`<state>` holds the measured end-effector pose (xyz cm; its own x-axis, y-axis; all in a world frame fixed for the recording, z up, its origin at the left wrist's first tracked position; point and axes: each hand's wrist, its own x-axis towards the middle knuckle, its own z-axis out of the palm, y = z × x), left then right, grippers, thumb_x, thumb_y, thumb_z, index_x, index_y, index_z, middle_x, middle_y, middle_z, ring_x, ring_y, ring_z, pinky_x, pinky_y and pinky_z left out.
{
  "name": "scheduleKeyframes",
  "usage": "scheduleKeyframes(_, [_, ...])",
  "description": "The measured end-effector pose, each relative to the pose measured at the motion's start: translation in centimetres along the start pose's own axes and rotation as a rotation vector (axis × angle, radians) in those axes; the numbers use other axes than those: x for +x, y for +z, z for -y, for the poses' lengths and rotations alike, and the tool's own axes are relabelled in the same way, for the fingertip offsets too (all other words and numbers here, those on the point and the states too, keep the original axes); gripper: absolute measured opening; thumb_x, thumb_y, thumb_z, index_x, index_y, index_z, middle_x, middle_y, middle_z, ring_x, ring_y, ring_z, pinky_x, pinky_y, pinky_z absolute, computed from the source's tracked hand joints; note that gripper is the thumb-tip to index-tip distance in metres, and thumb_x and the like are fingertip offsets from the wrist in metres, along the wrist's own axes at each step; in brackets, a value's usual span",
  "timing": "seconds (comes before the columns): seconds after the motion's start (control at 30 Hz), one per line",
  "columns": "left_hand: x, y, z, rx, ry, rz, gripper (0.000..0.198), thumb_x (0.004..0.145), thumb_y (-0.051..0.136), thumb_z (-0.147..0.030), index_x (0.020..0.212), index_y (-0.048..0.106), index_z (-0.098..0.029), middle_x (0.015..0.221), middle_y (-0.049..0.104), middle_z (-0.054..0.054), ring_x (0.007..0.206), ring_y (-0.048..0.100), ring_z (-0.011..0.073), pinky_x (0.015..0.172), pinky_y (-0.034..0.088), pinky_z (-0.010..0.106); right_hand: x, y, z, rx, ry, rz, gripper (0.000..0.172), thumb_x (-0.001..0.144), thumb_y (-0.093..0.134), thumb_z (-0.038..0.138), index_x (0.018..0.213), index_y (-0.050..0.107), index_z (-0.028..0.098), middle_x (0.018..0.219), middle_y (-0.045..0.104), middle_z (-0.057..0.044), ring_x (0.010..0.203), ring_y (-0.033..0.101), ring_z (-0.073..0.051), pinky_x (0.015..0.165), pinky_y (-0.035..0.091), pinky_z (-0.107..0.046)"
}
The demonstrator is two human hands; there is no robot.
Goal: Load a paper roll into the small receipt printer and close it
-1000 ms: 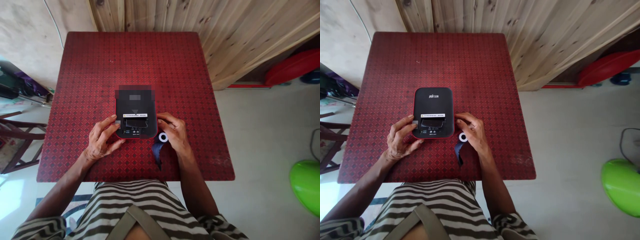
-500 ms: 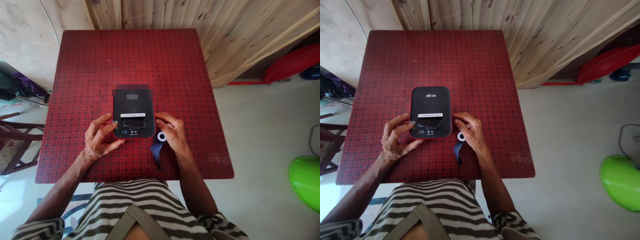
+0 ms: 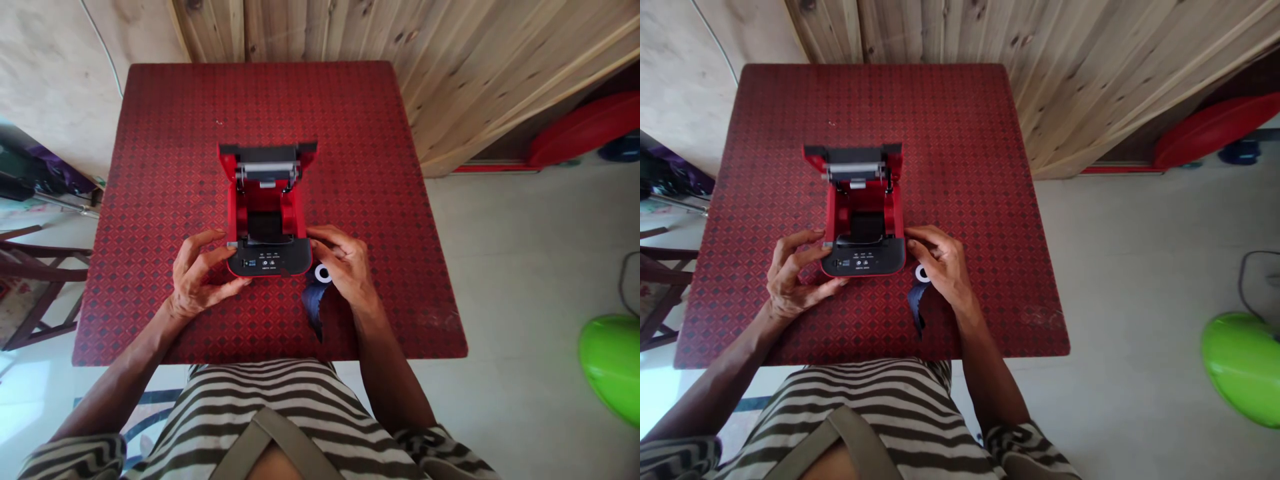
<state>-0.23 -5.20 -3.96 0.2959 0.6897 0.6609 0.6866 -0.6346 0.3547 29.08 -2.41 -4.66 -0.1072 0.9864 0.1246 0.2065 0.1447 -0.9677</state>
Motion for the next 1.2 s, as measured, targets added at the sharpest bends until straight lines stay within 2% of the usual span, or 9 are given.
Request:
scheduleKeyframes(0.13, [-0.3,0.4,0.1,-0.016,0.024,-0.002,0.055,0.09,0.083,-0.048,0.136,0.061,-0.025,0.13,0.07,0.013,0.113,0.073,0.025,0.092,0.065,0.04,0.3,-0.9,1.2,-0.129,-0.093,-0.012,0.017,0.1,0.068,0.032,0.104,0.083,0.025,0.103,0.084,-0.005,0.09,0.08,-0.019,0.075,0.063,-0.032])
scheduleKeyframes(0.27, [-0.7,0.7,0.2,-0.007,0.031,-0.022,0.061,0.09,0.083,-0.048,0.141,0.058,-0.027,0.128,0.07,0.012,0.113,0.073,0.0255,0.094,0.065,0.041,2.0,-1.2,4.6,-0.367,-0.333,-0.05,0.015,0.103,0.068,0.027,0.105,0.082,0.027,0.105,0.085,-0.003,0.096,0.08,-0.02,0.089,0.064,-0.038])
scheduleKeyframes(0.37, [-0.9,0.8,0.3,-0.008,0.036,-0.018,0.063,0.089,0.084,-0.046,0.143,0.057,-0.027,0.128,0.07,0.012,0.112,0.073,0.0254,0.095,0.065,0.04,4.2,0.5,7.1,-0.588,-0.456,0.173,0.016,0.103,0.066,0.019,0.107,0.081,0.024,0.111,0.084,-0.005,0.103,0.079,-0.021,0.095,0.063,-0.039])
scheduleKeyframes(0.5, [-1.2,0.7,0.4,-0.02,0.042,-0.005,0.068,0.091,0.082,-0.043,0.15,0.053,-0.024,0.131,0.068,0.014,0.115,0.072,0.0252,0.095,0.065,0.038,7.1,4.2,8.7,-1.002,-0.402,0.506,0.016,0.1,0.065,0.007,0.105,0.079,0.014,0.105,0.082,-0.013,0.097,0.078,-0.026,0.085,0.059,-0.037])
scheduleKeyframes(0.63, [-1.3,0.7,0.4,-0.022,0.048,0.011,0.069,0.092,0.082,-0.041,0.151,0.052,-0.024,0.131,0.069,0.014,0.116,0.072,0.0255,0.096,0.066,0.038,8.7,6.3,8.5,-1.147,-0.319,0.569,0.017,0.096,0.068,0.003,0.105,0.079,0.011,0.105,0.082,-0.017,0.095,0.079,-0.027,0.08,0.054,-0.037])
scheduleKeyframes(0.77, [-1.3,0.7,0.3,-0.004,0.041,0.025,0.067,0.094,0.079,-0.043,0.152,0.05,-0.024,0.132,0.068,0.014,0.117,0.073,0.0256,0.096,0.066,0.039,9.3,6.4,8.0,-1.181,-0.338,0.611,0.015,0.094,0.069,0.003,0.099,0.079,0.012,0.102,0.081,-0.016,0.091,0.077,-0.028,0.077,0.053,-0.038])
scheduleKeyframes(0.93, [-1.3,0.8,0.3,0.0,0.041,0.02,0.064,0.096,0.077,-0.045,0.15,0.051,-0.025,0.131,0.069,0.014,0.117,0.073,0.025,0.096,0.067,0.038,7.7,4.8,9.5,-1.082,-0.45,0.475,0.016,0.093,0.07,0.008,0.105,0.076,0.016,0.104,0.081,-0.011,0.095,0.075,-0.025,0.084,0.057,-0.037])
scheduleKeyframes(1.07, [-1.3,0.8,0.4,0.025,0.033,0.023,0.064,0.095,0.077,-0.048,0.149,0.052,-0.024,0.127,0.07,0.013,0.113,0.074,0.0246,0.095,0.068,0.038,5.7,0.7,11.0,-0.778,-0.508,0.27,0.019,0.091,0.077,0.015,0.109,0.076,0.02,0.109,0.081,-0.005,0.101,0.073,-0.024,0.093,0.059,-0.039])
scheduleKeyframes(1.2, [-1.3,0.9,0.3,0.004,0.027,0.004,0.065,0.093,0.079,-0.046,0.149,0.054,-0.023,0.127,0.069,0.013,0.113,0.073,0.0244,0.095,0.067,0.037,6.3,-3.4,6.8,-0.406,-0.325,-0.083,0.023,0.091,0.081,0.034,0.111,0.074,0.025,0.105,0.081,-0.002,0.092,0.075,-0.021,0.084,0.061,-0.04])
